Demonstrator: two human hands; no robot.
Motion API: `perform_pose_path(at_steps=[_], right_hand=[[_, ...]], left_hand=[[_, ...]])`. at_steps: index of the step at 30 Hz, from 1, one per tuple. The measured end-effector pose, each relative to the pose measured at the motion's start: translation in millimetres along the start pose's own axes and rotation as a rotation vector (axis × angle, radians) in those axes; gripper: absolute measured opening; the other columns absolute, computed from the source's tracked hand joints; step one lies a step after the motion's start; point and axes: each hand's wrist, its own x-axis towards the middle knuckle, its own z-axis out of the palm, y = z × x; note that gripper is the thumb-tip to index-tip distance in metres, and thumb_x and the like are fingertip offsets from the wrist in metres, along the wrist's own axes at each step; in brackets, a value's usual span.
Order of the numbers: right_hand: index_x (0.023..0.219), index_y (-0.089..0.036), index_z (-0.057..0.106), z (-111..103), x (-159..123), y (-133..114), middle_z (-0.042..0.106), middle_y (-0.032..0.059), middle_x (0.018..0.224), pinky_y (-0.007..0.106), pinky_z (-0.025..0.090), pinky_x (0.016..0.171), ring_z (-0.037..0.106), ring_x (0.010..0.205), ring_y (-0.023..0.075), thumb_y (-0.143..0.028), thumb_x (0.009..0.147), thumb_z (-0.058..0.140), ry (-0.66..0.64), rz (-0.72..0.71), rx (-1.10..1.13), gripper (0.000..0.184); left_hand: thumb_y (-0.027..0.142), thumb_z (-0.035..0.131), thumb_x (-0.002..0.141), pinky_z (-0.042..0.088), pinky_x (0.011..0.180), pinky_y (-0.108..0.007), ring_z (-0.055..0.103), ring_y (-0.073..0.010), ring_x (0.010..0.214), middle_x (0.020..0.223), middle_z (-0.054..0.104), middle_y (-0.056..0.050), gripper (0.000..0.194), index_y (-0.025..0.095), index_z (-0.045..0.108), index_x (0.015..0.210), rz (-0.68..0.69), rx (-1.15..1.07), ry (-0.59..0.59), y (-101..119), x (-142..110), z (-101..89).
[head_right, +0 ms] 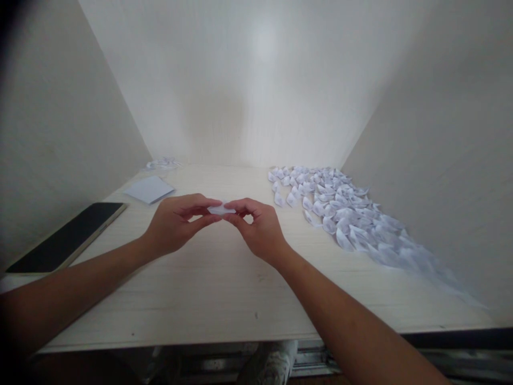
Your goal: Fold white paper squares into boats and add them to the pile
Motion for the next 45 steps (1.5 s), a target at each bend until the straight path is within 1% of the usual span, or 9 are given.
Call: perform_pose_path(at_steps=[3, 6, 9, 14, 17, 22, 26, 30, 45], right_hand=[[0.096, -0.022, 0.075, 3, -1, -2, 0.075, 0.0026, 0.086, 0.033, 0.053, 0.075, 0.066, 0.077, 0.0161, -0.026, 0.085, 0.076, 0.018, -0.025, -0.021, 0.011], [0.096, -0.022, 0.073, 4, -2, -4, 0.073, 0.0021, 0.087, 0.032, 0.053, 0.076, 0.066, 0.078, 0.0155, -0.025, 0.087, 0.074, 0.015, -0.067, -0.045, 0.009], [0.096, -0.022, 0.072, 4, -2, -7, 0.071, 0.0015, 0.087, 0.030, 0.052, 0.075, 0.065, 0.077, 0.0142, -0.023, 0.089, 0.072, 0.018, -0.135, -0.141, 0.007], [0.097, -0.022, 0.073, 2, -2, -8, 0.067, -0.0004, 0.082, 0.026, 0.048, 0.069, 0.062, 0.074, 0.0124, -0.022, 0.091, 0.071, 0.034, -0.206, -0.257, 0.007], [0.095, -0.022, 0.073, 2, -1, -7, 0.067, -0.0002, 0.082, 0.026, 0.047, 0.066, 0.061, 0.072, 0.0120, -0.023, 0.091, 0.071, 0.043, -0.178, -0.250, 0.005], [0.094, -0.021, 0.073, 2, -1, -6, 0.071, 0.0010, 0.082, 0.027, 0.049, 0.068, 0.063, 0.073, 0.0133, -0.027, 0.090, 0.071, 0.038, -0.085, -0.144, 0.007], [0.090, -0.020, 0.073, 4, -2, -5, 0.071, 0.0012, 0.077, 0.028, 0.049, 0.066, 0.063, 0.071, 0.0138, -0.029, 0.089, 0.072, 0.013, 0.010, 0.013, 0.009], [0.087, -0.020, 0.073, 5, -2, -7, 0.069, -0.0009, 0.069, 0.026, 0.050, 0.060, 0.062, 0.063, 0.0121, -0.033, 0.087, 0.074, 0.001, 0.073, 0.110, 0.013], [0.083, -0.020, 0.074, 9, -5, -12, 0.071, 0.0004, 0.066, 0.026, 0.053, 0.053, 0.063, 0.054, 0.0118, -0.047, 0.079, 0.080, 0.047, 0.130, 0.159, 0.029]], left_hand=[[0.024, 0.078, 0.085, 0.060, 0.072, -0.025, 0.071, -0.0138, 0.079, 0.093, 0.075, -0.006, 0.017, 0.019, 0.078, 0.101, 0.166, 0.185, 0.045, -2, 0, -0.7], [0.025, 0.076, 0.087, 0.061, 0.081, -0.029, 0.072, -0.0175, 0.093, 0.104, 0.076, -0.009, 0.015, 0.021, 0.077, 0.101, 0.210, 0.196, 0.051, -2, 0, 0.1], [0.024, 0.075, 0.088, 0.062, 0.080, -0.028, 0.073, -0.0175, 0.092, 0.102, 0.078, -0.008, 0.015, 0.020, 0.077, 0.102, 0.147, 0.060, 0.025, 0, 0, 1.9], [0.025, 0.079, 0.084, 0.063, 0.076, -0.027, 0.074, -0.0175, 0.084, 0.093, 0.079, -0.007, 0.014, 0.019, 0.080, 0.097, -0.117, -0.154, 0.011, 5, 0, 3.9], [0.028, 0.078, 0.084, 0.063, 0.076, -0.027, 0.074, -0.0174, 0.083, 0.091, 0.079, -0.007, 0.015, 0.018, 0.081, 0.095, -0.243, -0.283, 0.000, 6, 1, 4.2], [0.029, 0.080, 0.082, 0.064, 0.074, -0.028, 0.075, -0.0168, 0.077, 0.086, 0.079, -0.006, 0.019, 0.017, 0.081, 0.096, -0.346, -0.370, 0.017, 8, 2, 5.5], [0.027, 0.083, 0.077, 0.064, 0.072, -0.028, 0.075, -0.0173, 0.074, 0.084, 0.079, -0.005, 0.020, 0.017, 0.081, 0.095, -0.369, -0.373, 0.034, 9, 2, 6.2], [0.026, 0.082, 0.079, 0.064, 0.069, -0.027, 0.075, -0.0170, 0.071, 0.078, 0.078, -0.004, 0.018, 0.017, 0.082, 0.095, -0.358, -0.348, 0.035, 10, 2, 5.4], [0.033, 0.077, 0.085, 0.063, 0.065, -0.026, 0.074, -0.0170, 0.069, 0.078, 0.078, -0.005, 0.017, 0.017, 0.081, 0.090, -0.296, -0.276, -0.014, 13, 4, 3.5]])
